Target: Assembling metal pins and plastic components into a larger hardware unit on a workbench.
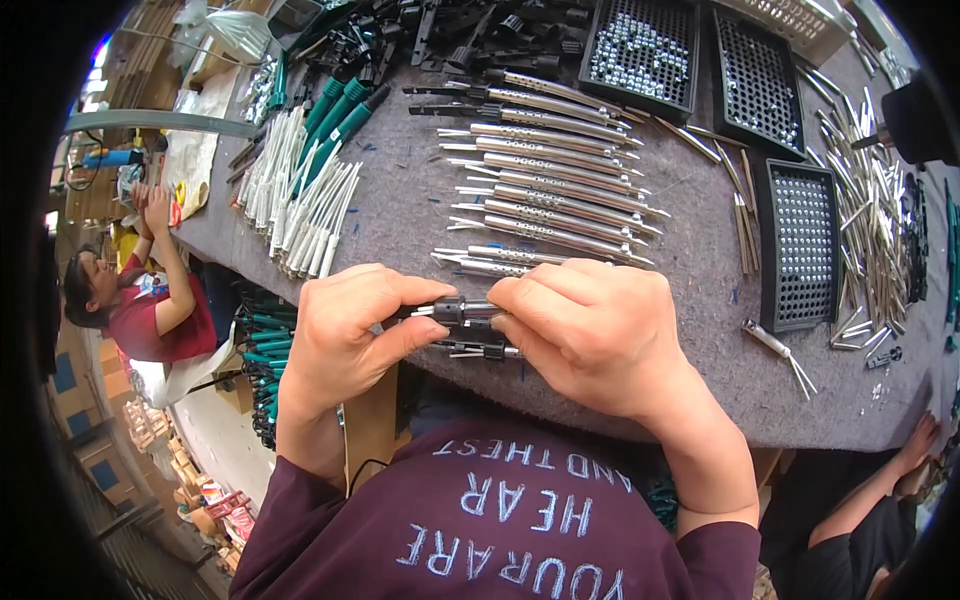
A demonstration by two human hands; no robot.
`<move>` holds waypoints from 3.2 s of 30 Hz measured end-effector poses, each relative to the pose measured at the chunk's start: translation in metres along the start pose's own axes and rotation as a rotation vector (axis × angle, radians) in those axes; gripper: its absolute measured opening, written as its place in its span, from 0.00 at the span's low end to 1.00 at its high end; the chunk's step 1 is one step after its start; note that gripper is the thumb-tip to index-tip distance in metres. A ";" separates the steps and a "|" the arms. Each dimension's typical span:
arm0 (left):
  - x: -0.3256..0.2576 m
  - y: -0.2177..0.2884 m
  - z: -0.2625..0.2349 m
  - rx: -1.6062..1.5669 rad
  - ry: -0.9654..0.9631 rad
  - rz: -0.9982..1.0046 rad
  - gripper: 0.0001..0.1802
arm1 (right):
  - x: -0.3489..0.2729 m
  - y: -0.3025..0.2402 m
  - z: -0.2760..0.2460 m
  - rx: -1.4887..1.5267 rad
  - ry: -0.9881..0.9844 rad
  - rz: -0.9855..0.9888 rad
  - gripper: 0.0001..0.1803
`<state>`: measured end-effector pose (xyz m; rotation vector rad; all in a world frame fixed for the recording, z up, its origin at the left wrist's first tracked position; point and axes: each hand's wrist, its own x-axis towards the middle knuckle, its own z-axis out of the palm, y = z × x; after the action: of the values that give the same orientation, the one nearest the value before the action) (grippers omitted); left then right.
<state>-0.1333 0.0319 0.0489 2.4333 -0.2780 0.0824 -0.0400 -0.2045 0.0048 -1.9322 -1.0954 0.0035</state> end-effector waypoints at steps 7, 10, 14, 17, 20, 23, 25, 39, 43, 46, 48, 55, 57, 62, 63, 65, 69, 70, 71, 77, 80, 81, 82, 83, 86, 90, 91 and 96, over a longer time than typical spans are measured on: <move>0.003 0.000 0.002 0.052 0.009 0.037 0.15 | -0.001 0.002 0.001 -0.050 -0.011 -0.043 0.09; 0.004 0.001 0.002 0.041 0.004 0.032 0.15 | -0.001 0.002 0.001 -0.055 -0.010 -0.036 0.09; 0.004 -0.001 0.006 0.054 0.045 0.071 0.15 | -0.002 0.001 0.000 -0.038 -0.023 0.001 0.09; 0.003 -0.002 0.009 0.061 0.075 0.085 0.15 | -0.004 0.001 0.001 -0.032 -0.033 0.010 0.09; 0.000 -0.005 0.010 0.022 0.071 0.073 0.15 | -0.004 0.002 0.001 -0.027 -0.035 0.004 0.08; -0.002 -0.011 0.012 -0.039 0.052 0.068 0.15 | -0.005 0.001 0.002 -0.021 -0.043 0.002 0.08; -0.002 -0.011 0.013 -0.063 0.046 0.073 0.15 | -0.006 0.002 0.002 -0.019 -0.043 0.008 0.08; 0.002 -0.009 0.017 0.026 0.074 0.135 0.13 | -0.006 0.003 0.002 0.007 -0.065 0.033 0.08; 0.001 -0.007 0.020 0.022 0.052 0.127 0.13 | -0.005 0.001 0.004 0.020 -0.082 0.035 0.07; 0.002 -0.007 0.022 0.016 0.072 0.125 0.13 | -0.005 0.001 0.003 0.020 -0.078 0.041 0.07; 0.003 -0.006 0.022 0.007 0.067 0.107 0.13 | -0.004 0.001 0.003 0.031 -0.079 0.046 0.08; 0.005 -0.007 0.028 -0.011 0.075 0.096 0.12 | -0.007 0.005 0.006 0.026 -0.089 0.064 0.08; 0.004 -0.009 0.028 0.001 0.061 0.084 0.12 | -0.007 0.007 0.004 0.047 -0.098 0.076 0.08; 0.003 -0.011 0.027 -0.015 0.059 0.077 0.12 | -0.008 0.007 -0.005 0.070 -0.179 0.100 0.10; 0.003 -0.011 0.029 -0.028 0.057 0.086 0.12 | -0.009 0.006 -0.004 0.067 -0.191 0.085 0.10; 0.003 -0.014 0.033 -0.010 0.046 0.069 0.12 | -0.010 0.008 -0.003 0.042 -0.208 0.085 0.10; 0.001 -0.013 0.037 0.005 0.004 0.020 0.13 | -0.005 0.009 -0.007 0.081 -0.130 0.051 0.10; 0.002 -0.011 0.036 0.003 0.008 0.015 0.13 | -0.002 0.009 -0.010 0.034 -0.026 0.026 0.10; 0.005 -0.009 0.032 0.045 0.028 0.004 0.14 | -0.002 0.011 -0.014 -0.022 -0.007 0.030 0.10; -0.002 -0.029 0.023 0.214 0.167 -0.093 0.12 | 0.000 0.011 -0.006 -0.288 -0.057 0.053 0.07; 0.001 -0.030 0.028 0.221 0.174 -0.096 0.12 | 0.000 0.012 -0.002 -0.325 -0.062 0.053 0.07; 0.001 -0.031 0.030 0.220 0.179 -0.100 0.12 | 0.000 0.012 -0.001 -0.335 -0.057 0.047 0.08; 0.003 -0.033 0.030 0.249 0.186 -0.059 0.10 | 0.000 0.012 0.000 -0.347 -0.051 0.044 0.08; 0.003 -0.034 0.031 0.279 0.194 -0.017 0.08 | 0.000 0.012 0.001 -0.351 -0.054 0.041 0.08; 0.004 -0.031 0.029 0.282 0.192 -0.018 0.11 | 0.001 0.012 0.003 -0.386 -0.075 0.031 0.08; 0.005 -0.025 0.024 0.250 0.208 0.008 0.11 | 0.002 0.011 0.002 -0.319 -0.054 0.044 0.06; 0.006 -0.025 0.023 0.229 0.206 0.035 0.10 | 0.002 0.010 0.000 -0.288 -0.048 0.069 0.05; 0.011 -0.020 0.023 0.178 0.203 0.040 0.05 | 0.002 0.010 -0.002 -0.270 -0.060 0.074 0.06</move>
<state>-0.1190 0.0297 0.0201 2.5702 -0.2361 0.3844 -0.0313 -0.2062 -0.0002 -2.2262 -1.1080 -0.0488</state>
